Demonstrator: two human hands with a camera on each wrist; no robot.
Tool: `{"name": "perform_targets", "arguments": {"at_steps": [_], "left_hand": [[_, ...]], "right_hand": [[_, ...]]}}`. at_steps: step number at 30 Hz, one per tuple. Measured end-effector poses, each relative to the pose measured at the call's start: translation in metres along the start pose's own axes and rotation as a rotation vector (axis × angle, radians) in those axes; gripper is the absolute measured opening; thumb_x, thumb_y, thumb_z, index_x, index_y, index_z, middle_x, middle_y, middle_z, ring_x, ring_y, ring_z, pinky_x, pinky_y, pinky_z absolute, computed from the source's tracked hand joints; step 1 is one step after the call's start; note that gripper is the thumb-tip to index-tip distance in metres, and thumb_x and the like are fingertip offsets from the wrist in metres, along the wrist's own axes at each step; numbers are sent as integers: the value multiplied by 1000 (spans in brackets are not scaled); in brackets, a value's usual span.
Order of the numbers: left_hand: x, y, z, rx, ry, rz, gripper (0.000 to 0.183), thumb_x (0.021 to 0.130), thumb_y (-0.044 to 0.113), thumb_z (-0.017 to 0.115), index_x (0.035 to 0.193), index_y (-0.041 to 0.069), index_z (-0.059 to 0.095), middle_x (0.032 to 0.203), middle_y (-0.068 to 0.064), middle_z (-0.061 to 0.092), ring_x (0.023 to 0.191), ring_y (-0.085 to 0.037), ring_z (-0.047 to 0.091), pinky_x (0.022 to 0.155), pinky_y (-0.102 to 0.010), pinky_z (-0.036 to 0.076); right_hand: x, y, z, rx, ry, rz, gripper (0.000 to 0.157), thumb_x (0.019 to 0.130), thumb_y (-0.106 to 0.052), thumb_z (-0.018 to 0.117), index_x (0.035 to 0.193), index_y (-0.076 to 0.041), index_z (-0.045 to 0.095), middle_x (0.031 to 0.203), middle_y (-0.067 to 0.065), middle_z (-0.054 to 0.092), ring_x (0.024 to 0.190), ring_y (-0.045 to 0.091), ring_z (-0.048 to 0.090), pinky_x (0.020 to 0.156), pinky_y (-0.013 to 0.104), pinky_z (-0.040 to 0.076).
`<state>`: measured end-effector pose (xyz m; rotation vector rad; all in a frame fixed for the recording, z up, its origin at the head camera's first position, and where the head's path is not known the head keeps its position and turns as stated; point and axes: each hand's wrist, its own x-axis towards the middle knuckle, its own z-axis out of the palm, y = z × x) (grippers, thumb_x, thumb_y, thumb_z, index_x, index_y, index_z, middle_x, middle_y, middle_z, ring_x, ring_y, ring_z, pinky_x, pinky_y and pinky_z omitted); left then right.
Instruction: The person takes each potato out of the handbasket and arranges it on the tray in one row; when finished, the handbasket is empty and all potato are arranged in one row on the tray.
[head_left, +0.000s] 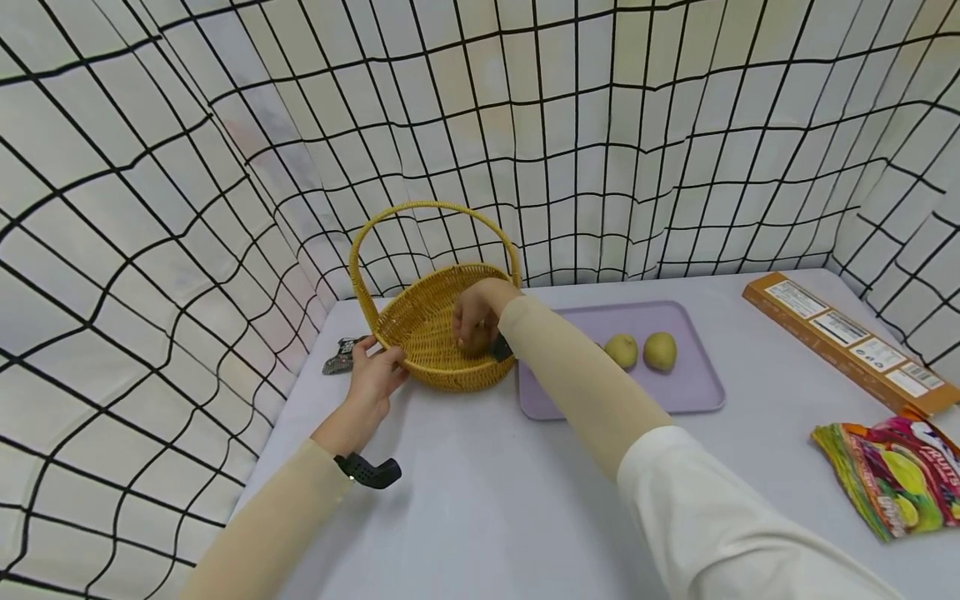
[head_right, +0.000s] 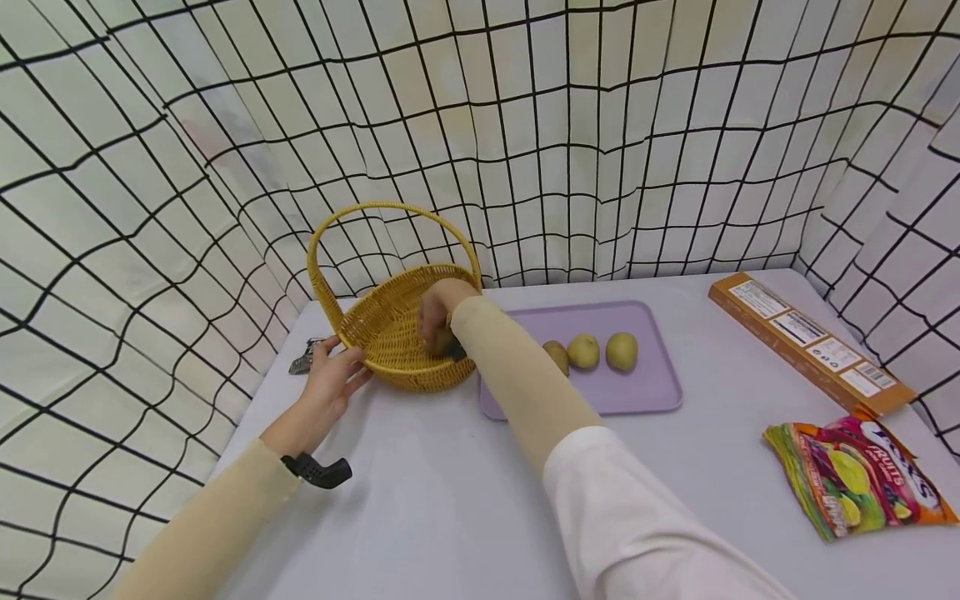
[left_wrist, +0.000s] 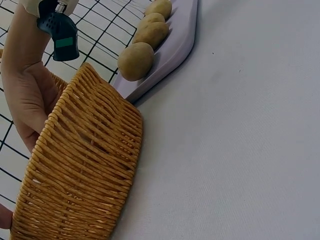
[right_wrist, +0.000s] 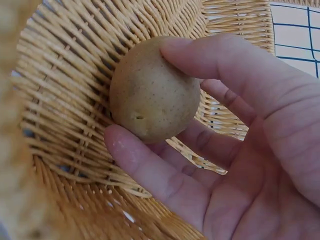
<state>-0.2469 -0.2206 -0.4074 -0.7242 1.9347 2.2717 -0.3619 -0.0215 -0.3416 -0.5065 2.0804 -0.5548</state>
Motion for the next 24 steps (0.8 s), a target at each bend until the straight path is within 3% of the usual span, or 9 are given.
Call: {"name": "perform_targets", "arguments": {"at_steps": [3, 6, 10, 13, 18, 24], "left_hand": [[-1, 1, 1, -9, -9, 2, 83, 95, -1, 53, 161, 25, 10, 162, -14, 28, 143, -24, 44, 116, -38, 45], [-2, 1, 1, -9, -15, 3, 83, 96, -1, 53, 162, 24, 8, 163, -15, 26, 145, -24, 42, 117, -38, 43], [-2, 1, 1, 3, -18, 5, 83, 96, 0, 52, 162, 24, 8, 164, -15, 26, 146, -24, 41, 118, -38, 43], [-2, 2, 0, 13, -22, 9, 82, 96, 0, 52, 162, 24, 9, 162, -14, 28, 145, -24, 43, 117, -38, 44], [-1, 2, 1, 6, -21, 5, 83, 96, 0, 52, 162, 24, 9, 162, -14, 28, 143, -24, 44, 117, -38, 44], [-3, 2, 0, 7, -15, 2, 83, 97, 0, 52, 162, 24, 7, 163, -14, 27, 145, -24, 42, 117, -37, 44]], "right_hand": [[-4, 2, -1, 28, -8, 4, 30, 100, -7, 64, 130, -3, 60, 116, 3, 53, 116, 26, 51, 115, 49, 46], [-7, 3, 0, 36, 3, -15, 25, 98, -4, 65, 123, -2, 62, 110, 4, 54, 108, 24, 52, 110, 49, 48], [-10, 2, 1, -119, 72, -81, 13, 95, -8, 68, 107, -10, 66, 105, 3, 59, 95, 19, 56, 95, 43, 57], [-15, -3, 2, -287, 141, -119, 10, 91, -13, 71, 101, -16, 68, 110, 1, 62, 97, 17, 59, 86, 41, 63], [-33, -17, 7, -404, 159, -114, 16, 88, -13, 73, 103, -18, 69, 121, 1, 61, 103, 20, 61, 80, 38, 64], [-55, -23, 16, -549, 186, -121, 20, 84, -10, 66, 100, -21, 65, 118, 0, 60, 86, 18, 62, 73, 36, 63]]}}
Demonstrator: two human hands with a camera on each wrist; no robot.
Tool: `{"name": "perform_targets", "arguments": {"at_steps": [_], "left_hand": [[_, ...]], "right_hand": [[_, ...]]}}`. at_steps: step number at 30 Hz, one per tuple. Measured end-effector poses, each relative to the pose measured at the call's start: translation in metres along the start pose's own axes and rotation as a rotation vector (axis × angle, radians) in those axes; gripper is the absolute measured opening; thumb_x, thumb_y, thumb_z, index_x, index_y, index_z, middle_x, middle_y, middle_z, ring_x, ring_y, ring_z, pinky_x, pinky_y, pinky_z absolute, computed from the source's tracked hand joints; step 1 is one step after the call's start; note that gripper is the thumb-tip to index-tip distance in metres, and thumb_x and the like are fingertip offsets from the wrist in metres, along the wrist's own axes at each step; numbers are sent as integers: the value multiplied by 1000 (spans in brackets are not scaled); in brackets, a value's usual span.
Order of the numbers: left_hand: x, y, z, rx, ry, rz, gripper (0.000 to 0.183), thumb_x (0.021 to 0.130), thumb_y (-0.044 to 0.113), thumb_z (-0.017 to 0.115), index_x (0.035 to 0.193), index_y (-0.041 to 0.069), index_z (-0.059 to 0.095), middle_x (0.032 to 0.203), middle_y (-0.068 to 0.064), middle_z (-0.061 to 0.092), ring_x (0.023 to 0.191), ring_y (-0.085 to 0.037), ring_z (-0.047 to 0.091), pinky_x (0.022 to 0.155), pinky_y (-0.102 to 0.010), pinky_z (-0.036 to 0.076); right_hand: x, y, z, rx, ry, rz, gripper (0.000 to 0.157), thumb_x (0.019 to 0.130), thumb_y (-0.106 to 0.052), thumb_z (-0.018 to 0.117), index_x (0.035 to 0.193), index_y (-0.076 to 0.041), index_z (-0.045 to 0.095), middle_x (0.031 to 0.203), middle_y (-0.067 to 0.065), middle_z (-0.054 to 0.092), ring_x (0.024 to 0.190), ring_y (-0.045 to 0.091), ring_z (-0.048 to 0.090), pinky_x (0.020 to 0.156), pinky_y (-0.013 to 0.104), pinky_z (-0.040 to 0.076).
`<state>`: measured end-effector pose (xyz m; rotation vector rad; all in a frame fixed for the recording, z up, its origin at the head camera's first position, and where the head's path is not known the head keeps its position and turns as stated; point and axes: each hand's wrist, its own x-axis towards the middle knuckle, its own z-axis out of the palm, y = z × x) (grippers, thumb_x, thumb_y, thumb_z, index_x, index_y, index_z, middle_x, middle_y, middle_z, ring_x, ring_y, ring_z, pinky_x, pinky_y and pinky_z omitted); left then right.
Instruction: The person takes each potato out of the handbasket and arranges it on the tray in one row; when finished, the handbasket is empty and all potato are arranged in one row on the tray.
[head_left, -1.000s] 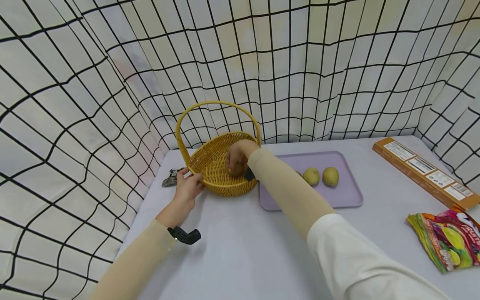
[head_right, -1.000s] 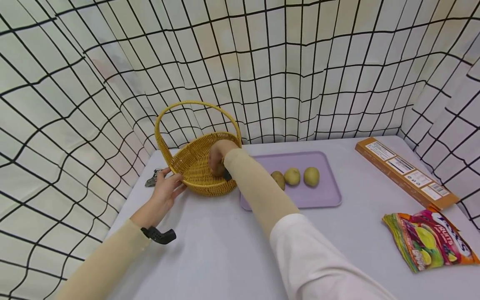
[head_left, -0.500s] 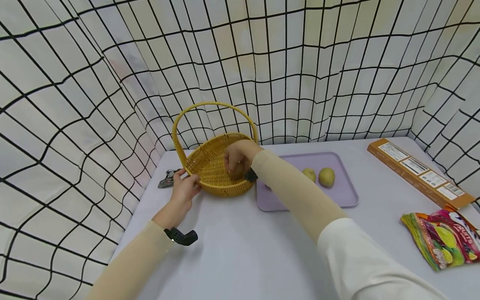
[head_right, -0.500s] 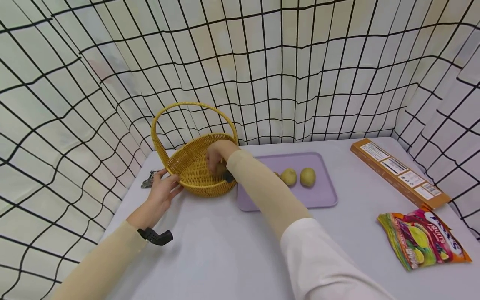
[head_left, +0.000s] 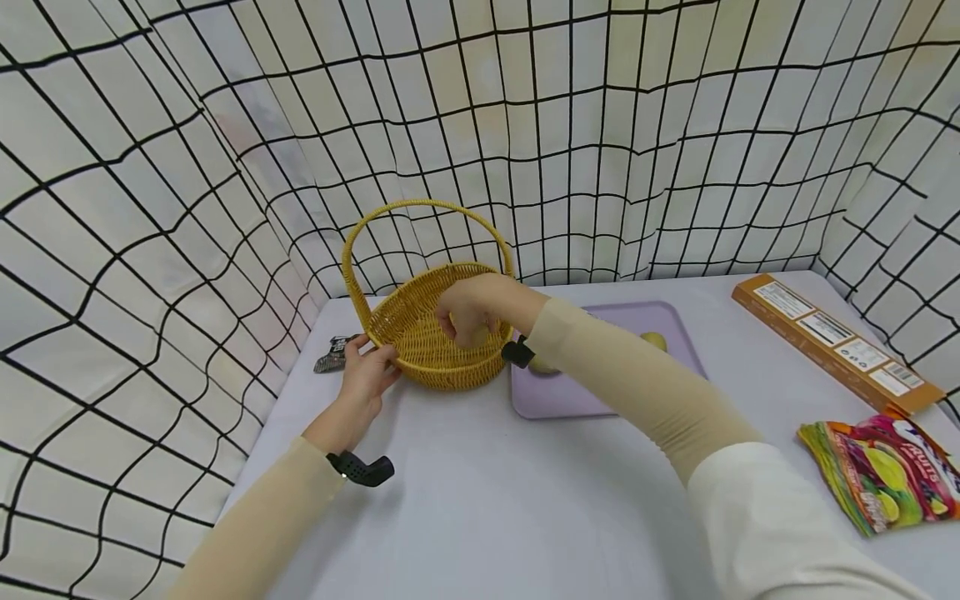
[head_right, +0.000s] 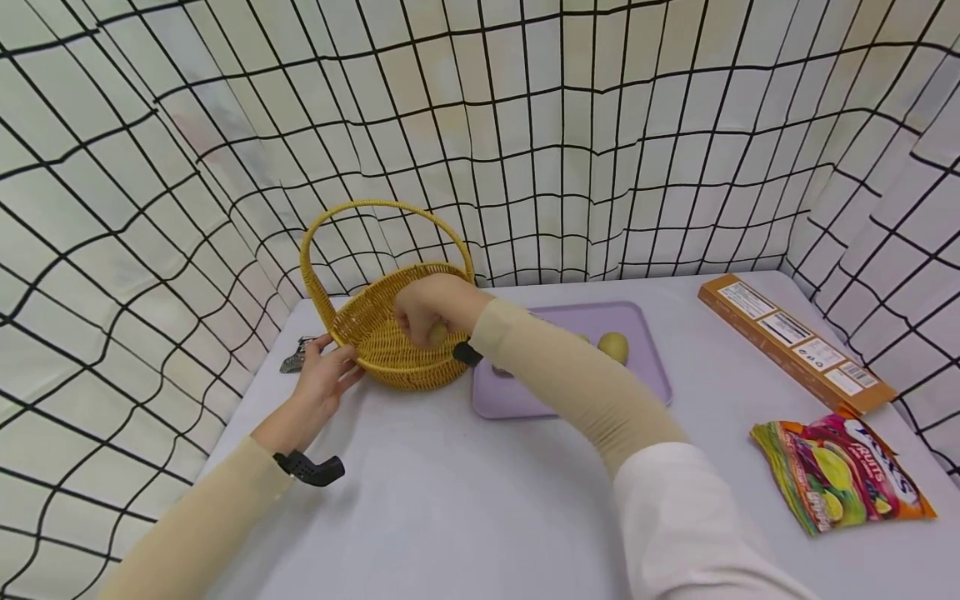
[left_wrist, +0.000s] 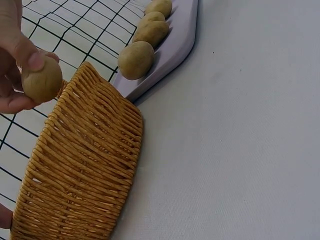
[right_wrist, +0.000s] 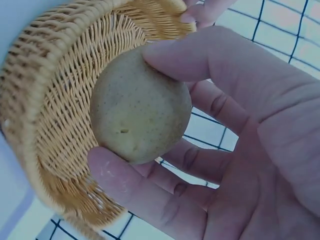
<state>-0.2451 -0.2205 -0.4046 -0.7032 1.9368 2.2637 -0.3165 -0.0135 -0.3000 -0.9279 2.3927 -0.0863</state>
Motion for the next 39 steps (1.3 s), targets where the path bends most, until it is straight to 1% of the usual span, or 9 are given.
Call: {"name": "perform_targets", "arguments": {"at_steps": [5, 8, 12, 16, 22, 26, 30, 34, 39], "left_hand": [[-1, 1, -2, -4, 9, -7, 84, 96, 0, 52, 163, 25, 6, 164, -14, 27, 144, -23, 42, 117, -37, 44], [-1, 2, -4, -3, 11, -8, 85, 95, -1, 51, 163, 25, 6, 164, -14, 26, 144, -23, 42, 117, -37, 44], [0, 0, -4, -2, 14, -9, 84, 95, -1, 52, 162, 25, 7, 163, -13, 27, 143, -22, 43, 117, -36, 44], [2, -1, -2, -2, 17, -2, 84, 95, -1, 51, 162, 25, 7, 163, -13, 27, 143, -22, 43, 117, -37, 45], [3, -2, 0, -4, 20, 0, 86, 95, -1, 51, 163, 25, 6, 164, -14, 25, 144, -22, 42, 117, -37, 44], [3, -3, 1, 2, 16, -6, 84, 96, 0, 51, 163, 25, 5, 164, -13, 25, 142, -22, 43, 117, -37, 44], [1, -1, 2, 7, 11, 1, 83, 98, 2, 52, 163, 25, 5, 164, -13, 25, 143, -23, 43, 117, -37, 44], [1, 0, 3, -1, 11, 0, 83, 99, 2, 51, 163, 26, 4, 166, -13, 24, 145, -23, 42, 117, -37, 43], [1, 0, 4, 0, 18, -12, 85, 98, 2, 52, 163, 26, 4, 166, -11, 23, 145, -22, 42, 118, -37, 43]], "right_hand": [[-24, 1, 3, -68, 24, 21, 18, 87, -14, 65, 102, -23, 67, 122, -1, 59, 76, 19, 64, 63, 30, 59], [-40, 10, 5, -96, 38, 22, 16, 89, -16, 64, 102, -23, 69, 119, -1, 61, 74, 17, 64, 63, 30, 59], [-63, 28, 9, -148, 35, 17, 14, 88, -18, 62, 98, -21, 70, 109, 1, 66, 74, 17, 64, 61, 28, 57], [-85, 57, 15, -137, 0, 36, 14, 84, -19, 64, 96, -20, 70, 103, 2, 66, 75, 18, 62, 64, 29, 55], [-118, 111, 31, 4, 1, 115, 17, 84, -23, 67, 100, -18, 69, 103, 5, 64, 79, 18, 62, 72, 35, 61], [-141, 146, 43, 151, -17, 180, 24, 87, -23, 68, 108, -11, 65, 104, 8, 62, 83, 22, 65, 75, 37, 63], [-162, 177, 54, 292, -54, 238, 30, 92, -23, 65, 115, -6, 59, 104, 12, 59, 85, 23, 66, 75, 36, 64], [-175, 205, 67, 429, -104, 290, 29, 96, -20, 56, 117, 0, 53, 100, 14, 57, 84, 22, 64, 77, 35, 64], [-177, 232, 88, 560, -132, 352, 25, 99, -13, 48, 114, 7, 48, 100, 16, 54, 86, 23, 61, 79, 33, 62]]}}
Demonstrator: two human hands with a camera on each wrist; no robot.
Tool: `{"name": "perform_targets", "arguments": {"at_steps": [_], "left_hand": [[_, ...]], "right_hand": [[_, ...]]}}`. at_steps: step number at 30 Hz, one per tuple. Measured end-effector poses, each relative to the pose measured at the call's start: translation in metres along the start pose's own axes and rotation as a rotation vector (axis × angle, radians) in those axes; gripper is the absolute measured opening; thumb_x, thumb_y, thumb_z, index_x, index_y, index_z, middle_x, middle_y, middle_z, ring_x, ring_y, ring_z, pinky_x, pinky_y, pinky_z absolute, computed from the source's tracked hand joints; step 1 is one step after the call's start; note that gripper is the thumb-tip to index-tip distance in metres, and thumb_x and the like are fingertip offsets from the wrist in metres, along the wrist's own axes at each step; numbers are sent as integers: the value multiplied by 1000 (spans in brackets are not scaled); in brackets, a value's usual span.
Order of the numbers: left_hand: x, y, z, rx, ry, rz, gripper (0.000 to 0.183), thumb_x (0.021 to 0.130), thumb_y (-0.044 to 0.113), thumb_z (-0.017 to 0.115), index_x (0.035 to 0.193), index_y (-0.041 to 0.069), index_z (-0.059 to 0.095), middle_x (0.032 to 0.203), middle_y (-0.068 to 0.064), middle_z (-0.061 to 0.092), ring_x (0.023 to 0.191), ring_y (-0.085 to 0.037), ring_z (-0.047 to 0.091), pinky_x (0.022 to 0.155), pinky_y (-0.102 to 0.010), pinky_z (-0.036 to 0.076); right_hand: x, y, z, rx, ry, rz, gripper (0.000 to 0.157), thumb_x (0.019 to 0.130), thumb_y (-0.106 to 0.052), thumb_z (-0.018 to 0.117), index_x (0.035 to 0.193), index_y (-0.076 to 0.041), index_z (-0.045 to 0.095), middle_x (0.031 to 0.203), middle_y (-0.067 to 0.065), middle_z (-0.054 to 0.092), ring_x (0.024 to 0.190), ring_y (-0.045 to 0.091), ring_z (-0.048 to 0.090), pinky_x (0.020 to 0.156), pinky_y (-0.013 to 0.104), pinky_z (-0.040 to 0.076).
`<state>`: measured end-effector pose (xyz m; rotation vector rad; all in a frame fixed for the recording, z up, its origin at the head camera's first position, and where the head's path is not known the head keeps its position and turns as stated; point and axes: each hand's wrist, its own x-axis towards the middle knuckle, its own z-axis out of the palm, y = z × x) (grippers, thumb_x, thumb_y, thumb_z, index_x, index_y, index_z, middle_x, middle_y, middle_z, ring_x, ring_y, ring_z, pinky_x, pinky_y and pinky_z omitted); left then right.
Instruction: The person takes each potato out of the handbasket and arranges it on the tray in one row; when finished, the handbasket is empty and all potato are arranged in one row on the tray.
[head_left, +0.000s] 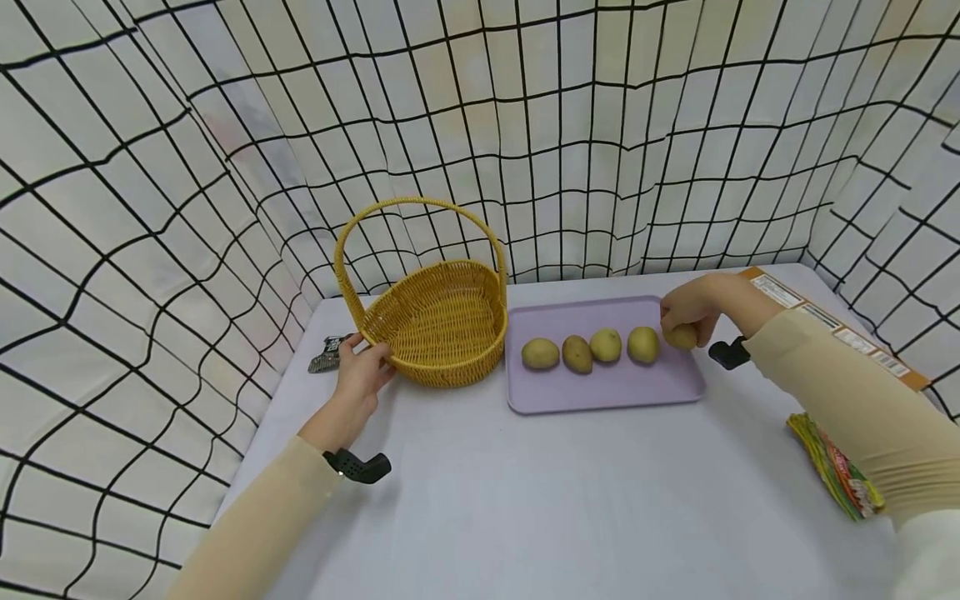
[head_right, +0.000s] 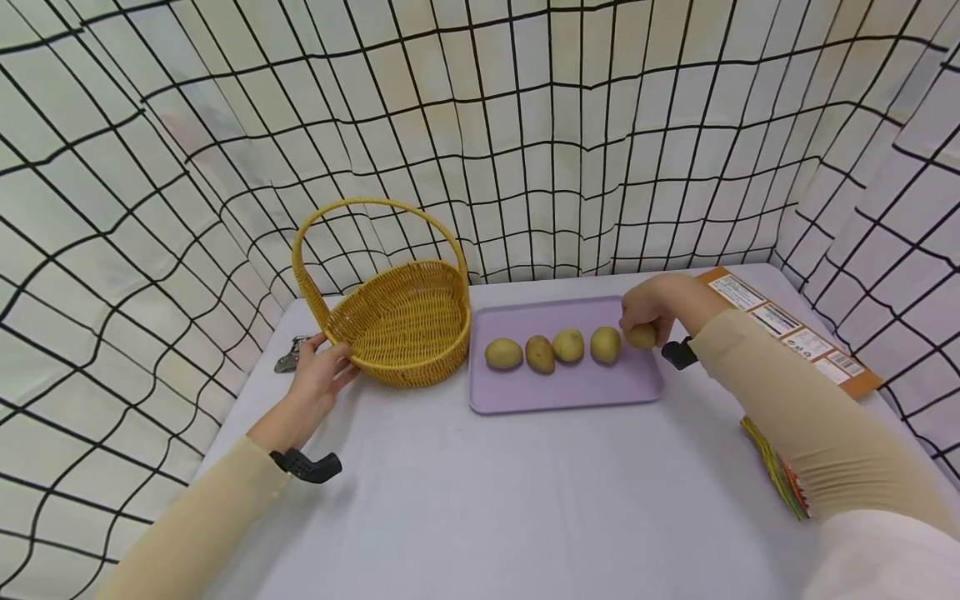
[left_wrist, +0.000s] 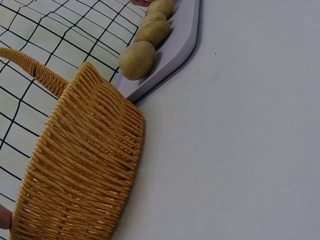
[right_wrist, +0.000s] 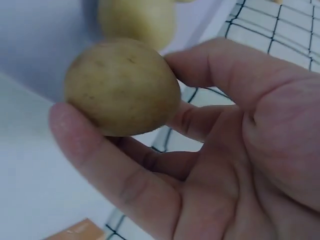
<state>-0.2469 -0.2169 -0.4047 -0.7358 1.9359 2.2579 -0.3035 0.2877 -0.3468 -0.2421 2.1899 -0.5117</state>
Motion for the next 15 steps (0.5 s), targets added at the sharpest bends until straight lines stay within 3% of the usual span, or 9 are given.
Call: {"name": "perform_targets", "arguments": {"at_steps": [6, 11, 15], "left_hand": [[1, -2, -1, -8, -12, -3, 85, 97, 1, 51, 163, 26, 4, 166, -11, 23, 145, -23, 41, 118, -37, 42], [0, -2, -1, -7, -24, -6, 85, 97, 1, 51, 163, 27, 4, 165, -11, 23, 146, -23, 40, 118, -37, 42], [0, 0, -2, -10, -27, -2, 85, 97, 1, 51, 163, 26, 4, 166, -12, 23, 147, -22, 40, 119, -37, 42]], "right_hand": [[17, 16, 8, 67, -1, -8, 37, 104, -10, 40, 131, 14, 43, 113, 24, 50, 95, 28, 59, 83, 33, 62], [26, 20, 13, 112, -14, -45, 42, 103, -10, 37, 137, 13, 40, 123, 27, 46, 103, 30, 57, 87, 38, 62], [28, 19, 11, 37, 36, -94, 41, 103, -14, 40, 134, 12, 47, 118, 22, 52, 99, 27, 56, 83, 35, 60]]}}
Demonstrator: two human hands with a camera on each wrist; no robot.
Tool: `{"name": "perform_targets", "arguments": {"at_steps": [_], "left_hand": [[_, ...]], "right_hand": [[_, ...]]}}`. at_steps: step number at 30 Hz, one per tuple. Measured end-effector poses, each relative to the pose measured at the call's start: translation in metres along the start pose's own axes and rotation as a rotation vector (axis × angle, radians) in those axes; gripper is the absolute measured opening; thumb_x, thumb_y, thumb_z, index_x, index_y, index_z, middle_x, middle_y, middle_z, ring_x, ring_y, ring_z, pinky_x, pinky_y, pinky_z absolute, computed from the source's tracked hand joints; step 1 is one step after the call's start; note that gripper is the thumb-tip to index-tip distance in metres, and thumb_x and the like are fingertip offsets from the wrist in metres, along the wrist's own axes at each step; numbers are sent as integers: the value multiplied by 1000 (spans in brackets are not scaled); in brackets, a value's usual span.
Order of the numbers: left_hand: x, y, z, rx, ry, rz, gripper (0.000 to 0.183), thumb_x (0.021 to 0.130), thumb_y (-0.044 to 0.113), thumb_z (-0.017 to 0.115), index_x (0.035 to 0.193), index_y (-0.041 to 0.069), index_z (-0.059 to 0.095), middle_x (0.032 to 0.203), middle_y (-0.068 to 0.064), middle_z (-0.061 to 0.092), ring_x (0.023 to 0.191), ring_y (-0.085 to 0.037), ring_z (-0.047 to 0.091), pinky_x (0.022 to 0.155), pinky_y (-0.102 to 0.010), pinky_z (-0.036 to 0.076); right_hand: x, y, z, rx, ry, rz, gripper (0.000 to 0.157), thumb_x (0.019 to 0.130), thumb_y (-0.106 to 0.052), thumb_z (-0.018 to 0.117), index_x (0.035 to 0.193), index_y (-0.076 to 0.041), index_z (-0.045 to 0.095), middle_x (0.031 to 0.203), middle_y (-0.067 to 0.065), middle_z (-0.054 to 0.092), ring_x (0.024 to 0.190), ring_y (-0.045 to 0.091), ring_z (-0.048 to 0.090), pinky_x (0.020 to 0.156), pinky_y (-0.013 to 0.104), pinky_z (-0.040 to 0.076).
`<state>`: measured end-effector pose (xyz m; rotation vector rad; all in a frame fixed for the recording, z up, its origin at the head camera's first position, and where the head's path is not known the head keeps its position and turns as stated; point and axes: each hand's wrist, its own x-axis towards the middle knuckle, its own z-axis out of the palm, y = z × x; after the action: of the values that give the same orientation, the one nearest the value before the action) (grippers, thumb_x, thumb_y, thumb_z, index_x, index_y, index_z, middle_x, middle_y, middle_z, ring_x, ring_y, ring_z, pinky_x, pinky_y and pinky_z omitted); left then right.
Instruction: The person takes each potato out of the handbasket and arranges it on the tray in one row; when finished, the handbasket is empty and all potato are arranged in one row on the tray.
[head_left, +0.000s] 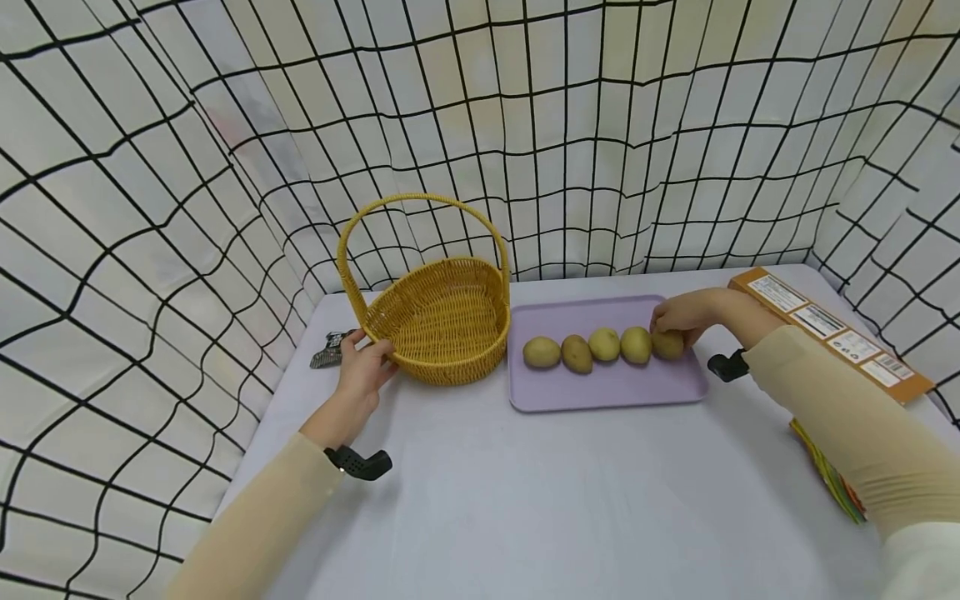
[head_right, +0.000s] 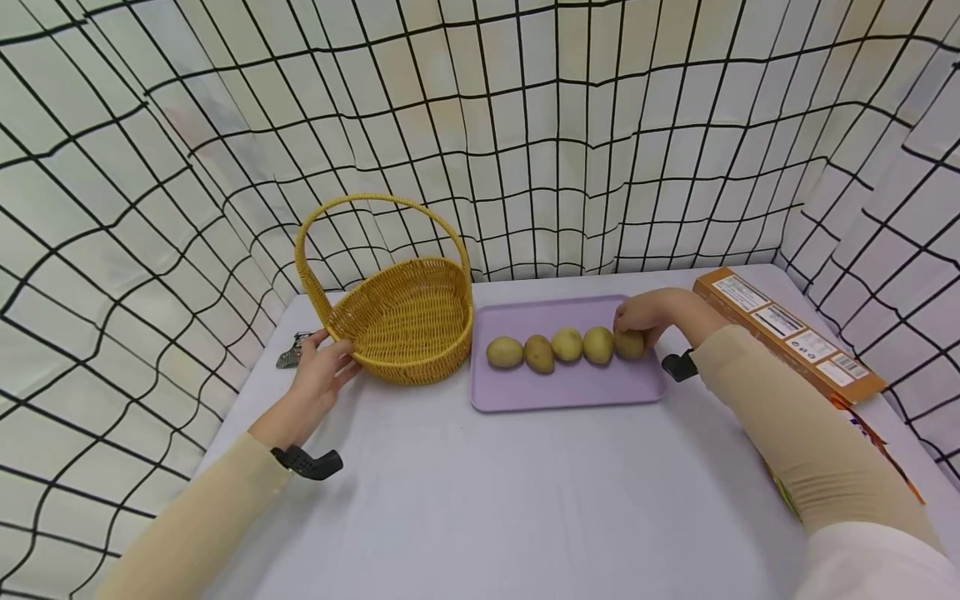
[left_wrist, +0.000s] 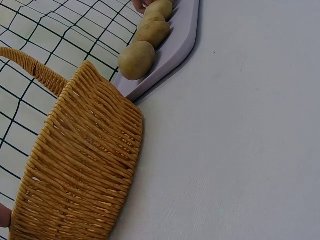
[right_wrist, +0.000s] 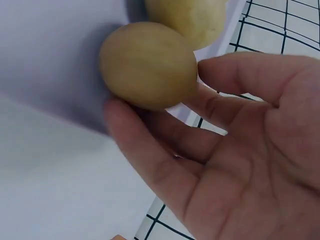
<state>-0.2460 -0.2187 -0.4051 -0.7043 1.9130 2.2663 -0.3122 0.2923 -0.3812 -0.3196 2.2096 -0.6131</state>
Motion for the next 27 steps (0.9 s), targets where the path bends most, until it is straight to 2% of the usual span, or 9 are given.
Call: {"name": "perform_targets", "arguments": {"at_steps": [4, 10, 17, 21, 24, 27], "left_hand": [[-1, 2, 0, -4, -1, 0, 85, 98, 2, 51, 163, 27, 3, 166, -11, 22, 147, -22, 40, 119, -37, 41], [-3, 3, 1, -19, -15, 0, 86, 99, 2, 52, 165, 27, 3, 168, -10, 21, 148, -22, 40, 120, -37, 40], [-9, 8, -4, -55, -86, -44, 87, 102, 4, 51, 167, 27, -1, 171, -7, 18, 153, -23, 33, 122, -39, 37], [-15, 11, -1, -24, -71, -15, 81, 103, 8, 47, 167, 22, 0, 171, -8, 18, 155, -24, 29, 123, -40, 36], [-26, 15, 9, 48, -69, 24, 78, 103, 10, 44, 167, 17, -1, 172, -10, 13, 156, -25, 25, 126, -42, 32], [-43, 19, 23, 210, -98, 72, 77, 104, 15, 44, 167, 15, -1, 174, -11, 4, 159, -28, 15, 130, -47, 20]], "right_hand": [[-3, 0, -3, -116, 63, -33, 41, 103, -15, 42, 129, 14, 53, 110, 18, 57, 94, 23, 57, 78, 30, 57], [-8, 1, -3, -137, 93, -38, 47, 104, -17, 40, 137, 15, 50, 126, 29, 55, 104, 32, 59, 84, 40, 61], [-11, 5, -2, -155, 125, -29, 48, 104, -18, 40, 138, 14, 49, 128, 31, 52, 101, 30, 58, 77, 34, 60], [-14, 4, -2, -184, 124, -36, 48, 104, -17, 39, 138, 14, 50, 130, 32, 52, 102, 33, 58, 79, 38, 59], [-17, 3, -2, -243, 138, -51, 48, 103, -16, 38, 138, 14, 52, 135, 36, 52, 114, 45, 58, 89, 51, 59], [-18, 2, -3, -324, 183, -73, 46, 102, -13, 38, 136, 14, 54, 139, 38, 53, 129, 54, 51, 103, 63, 50]]}}
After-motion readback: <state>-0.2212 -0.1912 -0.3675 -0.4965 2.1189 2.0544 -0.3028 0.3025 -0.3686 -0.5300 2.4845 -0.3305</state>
